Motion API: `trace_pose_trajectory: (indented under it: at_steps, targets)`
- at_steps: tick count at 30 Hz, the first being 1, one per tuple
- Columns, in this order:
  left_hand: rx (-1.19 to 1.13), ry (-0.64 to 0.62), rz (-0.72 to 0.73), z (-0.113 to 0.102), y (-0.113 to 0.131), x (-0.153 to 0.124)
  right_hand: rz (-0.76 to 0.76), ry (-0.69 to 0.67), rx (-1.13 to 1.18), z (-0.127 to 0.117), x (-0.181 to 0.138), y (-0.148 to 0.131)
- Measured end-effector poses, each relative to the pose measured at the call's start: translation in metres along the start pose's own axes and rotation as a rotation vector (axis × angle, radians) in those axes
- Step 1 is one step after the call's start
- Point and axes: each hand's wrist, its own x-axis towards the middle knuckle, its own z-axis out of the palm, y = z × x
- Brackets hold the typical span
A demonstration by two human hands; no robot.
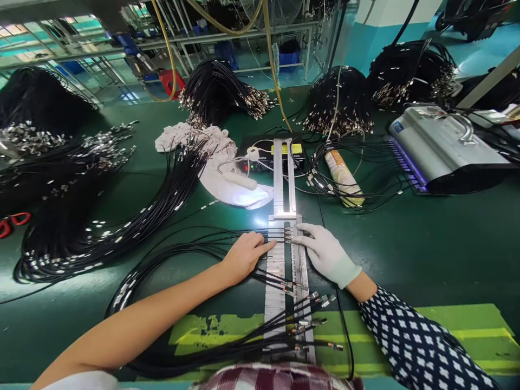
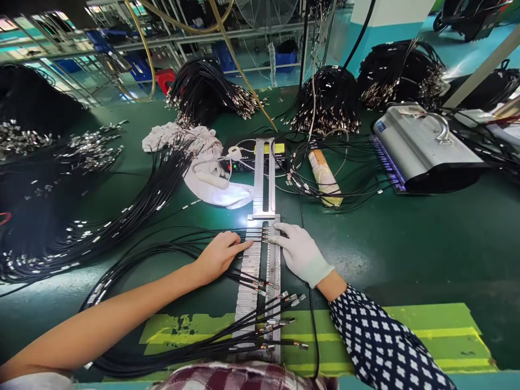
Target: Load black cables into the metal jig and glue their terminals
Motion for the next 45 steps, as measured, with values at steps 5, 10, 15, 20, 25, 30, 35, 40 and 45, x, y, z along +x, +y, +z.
trace_pose_trajectory:
  at_steps: [5, 10, 15, 20, 25, 30, 35, 40, 45]
  targets:
    - [-0.306, -0.071, -0.110, -0.012, 0.000, -0.001, -0.016, 0.013, 0.002, -0.002, 0.000, -0.002]
    - [-0.378, -0.158, -0.272, -0.034, 0.004, -0.013, -0.003, 0.021, -0.001, 0.000, 0.000, -0.002]
    - [-0.382, -0.128, -0.349, -0.032, 0.009, -0.014, 0.013, 0.031, 0.027, 0.000, 0.001, -0.002]
    - [-0.397, 0.054, -0.206, -0.013, 0.014, 0.007, 0.027, 0.030, 0.052, -0.002, 0.002, -0.003]
    - [-0.331, 0.063, -0.121, -0.004, 0.014, 0.020, 0.039, 0.031, 0.071, -0.002, 0.002, -0.002]
    - [-0.287, 0.018, -0.045, -0.006, 0.008, 0.022, 0.051, 0.020, 0.080, 0.001, 0.000, 0.000]
    - [-0.319, -0.009, -0.062, -0.006, 0.008, 0.024, 0.045, 0.027, 0.094, 0.003, -0.001, 0.002]
    - [-0.394, -0.017, -0.104, -0.008, 0.010, 0.025, 0.043, 0.033, 0.104, 0.002, 0.000, 0.001]
    - [-0.437, 0.005, -0.120, -0.011, 0.011, 0.026, 0.050, 0.032, 0.098, 0.000, 0.001, -0.001]
